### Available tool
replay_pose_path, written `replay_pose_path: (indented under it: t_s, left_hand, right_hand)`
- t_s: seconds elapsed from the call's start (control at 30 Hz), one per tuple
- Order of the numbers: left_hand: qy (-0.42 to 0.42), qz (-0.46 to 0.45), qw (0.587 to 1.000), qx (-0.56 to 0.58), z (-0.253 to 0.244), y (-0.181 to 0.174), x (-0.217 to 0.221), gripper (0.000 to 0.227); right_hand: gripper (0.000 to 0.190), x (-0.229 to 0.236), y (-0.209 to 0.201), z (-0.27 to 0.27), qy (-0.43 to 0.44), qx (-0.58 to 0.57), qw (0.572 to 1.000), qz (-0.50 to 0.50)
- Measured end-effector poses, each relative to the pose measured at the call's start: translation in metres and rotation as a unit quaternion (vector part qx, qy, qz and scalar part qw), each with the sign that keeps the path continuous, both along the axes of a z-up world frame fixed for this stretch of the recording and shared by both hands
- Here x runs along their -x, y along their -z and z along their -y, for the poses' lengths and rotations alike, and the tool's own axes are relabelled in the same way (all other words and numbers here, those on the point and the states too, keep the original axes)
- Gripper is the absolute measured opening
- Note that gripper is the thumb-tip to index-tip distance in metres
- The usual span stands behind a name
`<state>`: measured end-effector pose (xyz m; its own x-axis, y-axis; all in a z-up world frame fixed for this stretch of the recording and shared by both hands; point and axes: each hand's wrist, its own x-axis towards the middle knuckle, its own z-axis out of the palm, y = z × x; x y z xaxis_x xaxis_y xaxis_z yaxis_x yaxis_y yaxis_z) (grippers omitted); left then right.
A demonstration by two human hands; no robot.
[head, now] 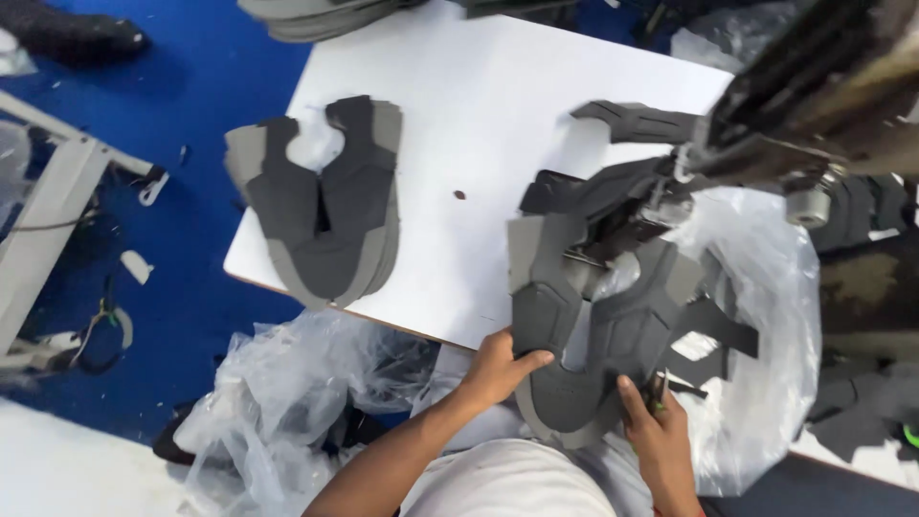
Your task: The person aligns gray and black shoe parts and sews them together using a sewing machine. They repeatedly pick up parts, position them under the needle, sew the edges, and trim excess material with scissors.
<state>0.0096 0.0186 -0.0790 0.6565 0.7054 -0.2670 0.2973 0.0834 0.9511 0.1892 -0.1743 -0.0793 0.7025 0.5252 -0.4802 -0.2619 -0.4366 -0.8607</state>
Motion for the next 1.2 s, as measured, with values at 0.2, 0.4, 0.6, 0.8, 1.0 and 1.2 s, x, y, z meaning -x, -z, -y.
replay_pose_path:
  t_s: [0.2,0.4,0.6,0.8,1.0,1.2]
  left_hand:
    - [0.011,-0.010,0.999,-0.043,-0.004,0.020,0.000,0.046]
    - [0.016,0.073,0.997,-0.029,0.003,0.034,0.005,0.048]
    - [0.022,0.059,0.992,-0.113,0.025,0.000,0.054,0.041]
    - [-0.112,0.006,0.986,-0.122,0.024,-0.043,0.221,0.035]
    - [-0.241,-0.254,0.930,0.111,0.059,0.031,0.369,0.035]
    - [-0.502,-0.051,0.861,0.065,0.029,0.140,0.314,0.038]
  right_hand:
    - [0.035,-0.007,-0.027,-0.005,-0.079,0.100,0.965,0.227]
    - [0.033,-0.015,-0.021,0.002,-0.051,0.037,0.976,0.210]
    - [0.022,0.027,-0.062,-0.022,-0.125,0.012,0.933,0.338]
    - [0.022,0.070,-0.111,-0.062,-0.270,-0.013,0.908,0.319]
    - [0.024,0.096,-0.115,-0.080,-0.314,0.019,0.900,0.303]
    - [0.028,0.102,-0.114,-0.071,-0.313,0.016,0.907,0.282]
